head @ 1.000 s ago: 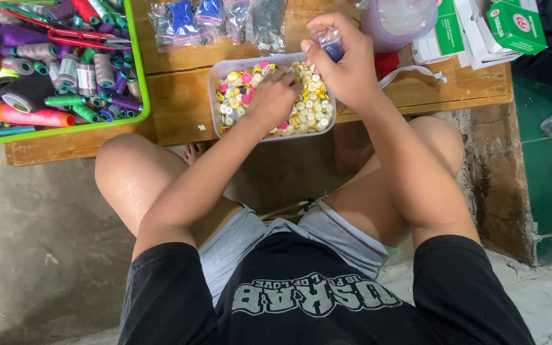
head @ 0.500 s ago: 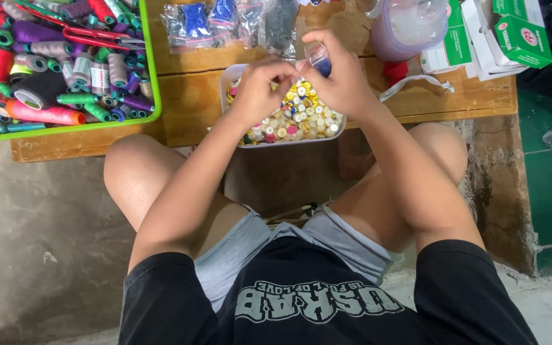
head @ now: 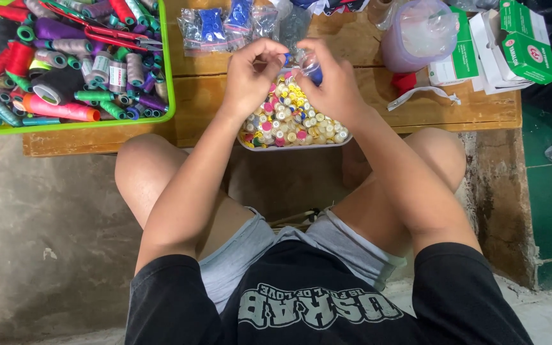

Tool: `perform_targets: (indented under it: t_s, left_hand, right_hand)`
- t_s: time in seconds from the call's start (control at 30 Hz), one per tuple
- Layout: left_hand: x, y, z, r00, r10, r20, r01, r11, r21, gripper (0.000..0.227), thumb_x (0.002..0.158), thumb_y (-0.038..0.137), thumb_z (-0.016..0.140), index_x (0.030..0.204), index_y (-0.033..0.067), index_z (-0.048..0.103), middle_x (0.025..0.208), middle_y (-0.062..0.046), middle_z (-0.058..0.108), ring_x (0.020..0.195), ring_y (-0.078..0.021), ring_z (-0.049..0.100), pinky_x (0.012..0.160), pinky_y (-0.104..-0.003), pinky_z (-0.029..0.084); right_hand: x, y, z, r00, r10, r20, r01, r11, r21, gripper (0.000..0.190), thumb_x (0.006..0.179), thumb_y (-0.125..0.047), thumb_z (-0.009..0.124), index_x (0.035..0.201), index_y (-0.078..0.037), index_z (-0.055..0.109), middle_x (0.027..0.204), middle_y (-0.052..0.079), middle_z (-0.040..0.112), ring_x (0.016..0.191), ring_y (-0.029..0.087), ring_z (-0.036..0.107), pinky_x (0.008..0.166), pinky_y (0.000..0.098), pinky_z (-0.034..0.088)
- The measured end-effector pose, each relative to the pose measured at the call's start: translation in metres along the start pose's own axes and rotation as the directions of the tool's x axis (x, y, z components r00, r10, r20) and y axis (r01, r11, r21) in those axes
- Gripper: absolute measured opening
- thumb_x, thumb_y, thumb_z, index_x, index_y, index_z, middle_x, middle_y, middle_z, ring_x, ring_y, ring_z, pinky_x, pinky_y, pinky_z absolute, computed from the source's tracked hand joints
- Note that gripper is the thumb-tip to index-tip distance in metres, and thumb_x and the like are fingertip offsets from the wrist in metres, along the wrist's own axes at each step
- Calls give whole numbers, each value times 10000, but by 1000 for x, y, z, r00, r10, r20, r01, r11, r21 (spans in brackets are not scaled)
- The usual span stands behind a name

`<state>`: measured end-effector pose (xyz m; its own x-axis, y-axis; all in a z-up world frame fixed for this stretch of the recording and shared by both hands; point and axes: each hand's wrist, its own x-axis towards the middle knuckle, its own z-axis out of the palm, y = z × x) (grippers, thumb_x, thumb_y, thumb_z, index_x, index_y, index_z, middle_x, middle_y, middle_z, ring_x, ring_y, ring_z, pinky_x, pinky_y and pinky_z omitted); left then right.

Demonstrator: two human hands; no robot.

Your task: The person is packing small colorful beads into small plastic bags at a workspace filled with sewing supplies.

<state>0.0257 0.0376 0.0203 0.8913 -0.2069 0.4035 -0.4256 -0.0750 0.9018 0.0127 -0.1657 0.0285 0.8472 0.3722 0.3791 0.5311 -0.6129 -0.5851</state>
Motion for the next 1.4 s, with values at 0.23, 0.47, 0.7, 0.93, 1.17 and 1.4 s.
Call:
perform_targets:
  t_s: [0.23,0.47,0.7,0.93,1.17,1.4]
  left_hand:
    - [-3,11,7,997,75,14,-75,997,-23,248,934,-130,629,1020,83,721,868,-36,685,745,-135,651,691,-265,533]
    - [-5,8,6,976,205,71,-211,971,108,260,912,-126,674,1037,83,766,925,-46,662,818,-184,617,779,-324,544]
    - [-7,30,6,982,191,-5,-190,980,53,271,948,-96,670,1159,73,694,900,-42,697,753,-127,598,765,-275,542]
    - [-9,26,10,970,244,-1,-240,954,177,169,939,-33,727,1038,92,673,897,-30,721,771,-159,633,735,-287,539]
    - [-14,31,13,906,416,78,-407,804,433,125,981,166,710,1089,116,671,935,1,687,918,-164,622,602,-339,544]
    - [-6,27,9,846,528,80,-507,748,428,146,997,130,714,1081,24,659,855,-68,696,924,-236,541,712,-367,495]
  right_hand:
    - [-6,12,20,1000,-29,12,30,992,-121,481,990,-216,680,1400,-138,442,1076,71,766,808,367,745,625,483,544]
    - [-7,13,24,996,-86,-1,84,970,-227,444,963,-201,654,1361,-146,465,860,12,735,563,283,652,443,402,464]
    - [-5,-2,18,1000,7,-22,-10,986,-165,406,974,-225,628,1343,-156,474,737,16,639,583,324,649,510,438,486]
    - [-7,-1,20,999,-21,-30,16,989,-144,601,933,-164,614,1490,-172,388,860,8,720,510,262,619,477,350,478]
    - [-2,-14,13,995,95,-13,-96,994,-56,600,949,-219,658,1475,-225,369,892,-41,733,640,226,683,551,360,501]
    - [1,4,22,995,-48,86,10,920,392,156,986,-7,647,1123,-71,611,1039,60,690,954,182,683,838,305,542]
